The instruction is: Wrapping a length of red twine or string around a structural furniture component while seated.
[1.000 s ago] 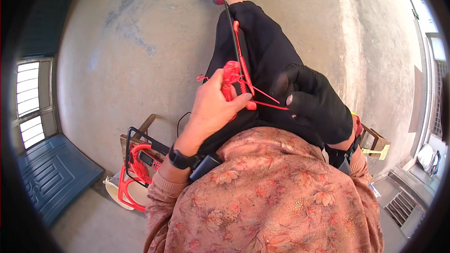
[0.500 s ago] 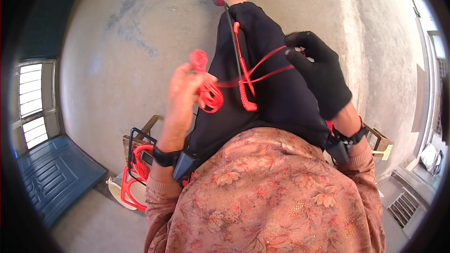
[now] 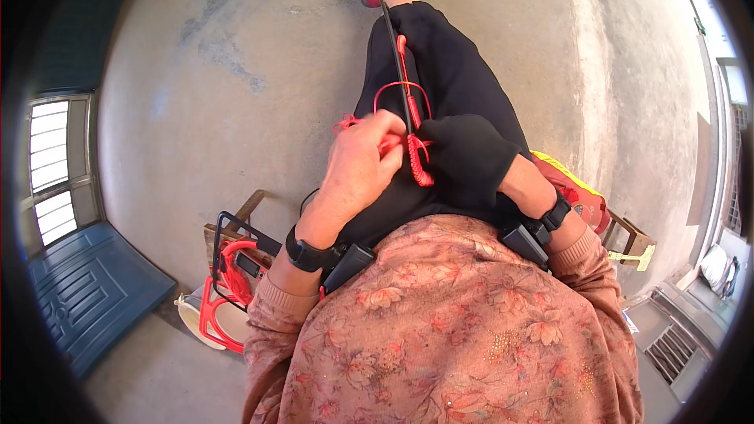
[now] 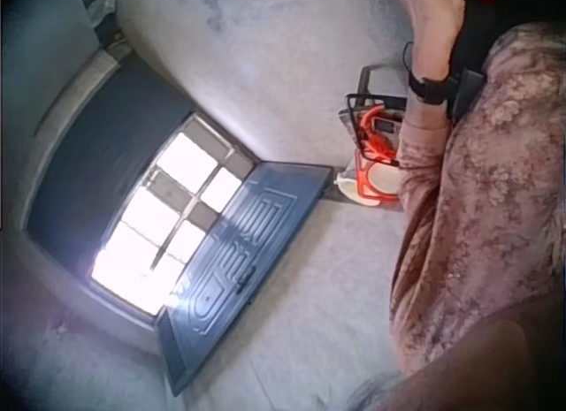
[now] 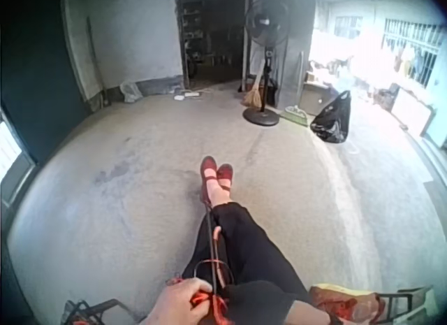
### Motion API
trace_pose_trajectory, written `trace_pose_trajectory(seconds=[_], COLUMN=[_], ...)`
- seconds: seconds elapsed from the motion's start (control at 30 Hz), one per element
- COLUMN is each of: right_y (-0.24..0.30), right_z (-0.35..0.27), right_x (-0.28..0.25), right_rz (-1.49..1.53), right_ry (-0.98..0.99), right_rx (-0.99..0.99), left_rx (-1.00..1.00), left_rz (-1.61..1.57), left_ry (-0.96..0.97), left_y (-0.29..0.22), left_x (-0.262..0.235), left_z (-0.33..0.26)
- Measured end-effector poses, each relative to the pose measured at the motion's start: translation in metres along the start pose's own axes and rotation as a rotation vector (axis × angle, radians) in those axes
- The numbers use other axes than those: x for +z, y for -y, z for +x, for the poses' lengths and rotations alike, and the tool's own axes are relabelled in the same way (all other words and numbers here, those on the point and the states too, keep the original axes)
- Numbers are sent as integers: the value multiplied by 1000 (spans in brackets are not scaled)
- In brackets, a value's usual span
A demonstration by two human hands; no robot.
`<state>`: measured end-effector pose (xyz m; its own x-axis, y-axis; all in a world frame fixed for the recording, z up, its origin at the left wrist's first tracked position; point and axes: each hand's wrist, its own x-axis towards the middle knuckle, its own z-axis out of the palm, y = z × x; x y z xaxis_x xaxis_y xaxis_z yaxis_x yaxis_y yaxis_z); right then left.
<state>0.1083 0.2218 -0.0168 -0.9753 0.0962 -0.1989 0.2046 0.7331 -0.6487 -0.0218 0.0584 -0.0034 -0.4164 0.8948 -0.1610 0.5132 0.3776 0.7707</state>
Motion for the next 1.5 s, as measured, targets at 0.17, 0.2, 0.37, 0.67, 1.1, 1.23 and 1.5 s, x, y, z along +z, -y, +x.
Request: trace_pose_trajectory(seconds=[0.17,0.2,0.37,0.67,1.1,1.23,1.5], right_y=[-11,-13,15,-8,24,32,39], right_z=[-20,-27,-70,-116,-17,-22,-48], right_x=[-27,-39,-58,-11,9,6,-37], right_rz=[729,943,1643,1143,1143,875,1119], right_ry=[-325,-344,-720,-538,74,-63,-110], right_rx=[120,169,148,165,455,400,386], left_rx=[-88,-203,-85,-53,-516,-397,-265], left_rz=[-540,-834,-1399,-2015,-818,-963,-1157], left_ry=[-177,-62,402,71,-167,-93,277], left_y=[-2,-5,-28,-3,33,14,-28], left_x=[-18,-26,-17,-29,-49,-45,-24], left_z=[-3,-7,-17,-31,-105,-79,-31])
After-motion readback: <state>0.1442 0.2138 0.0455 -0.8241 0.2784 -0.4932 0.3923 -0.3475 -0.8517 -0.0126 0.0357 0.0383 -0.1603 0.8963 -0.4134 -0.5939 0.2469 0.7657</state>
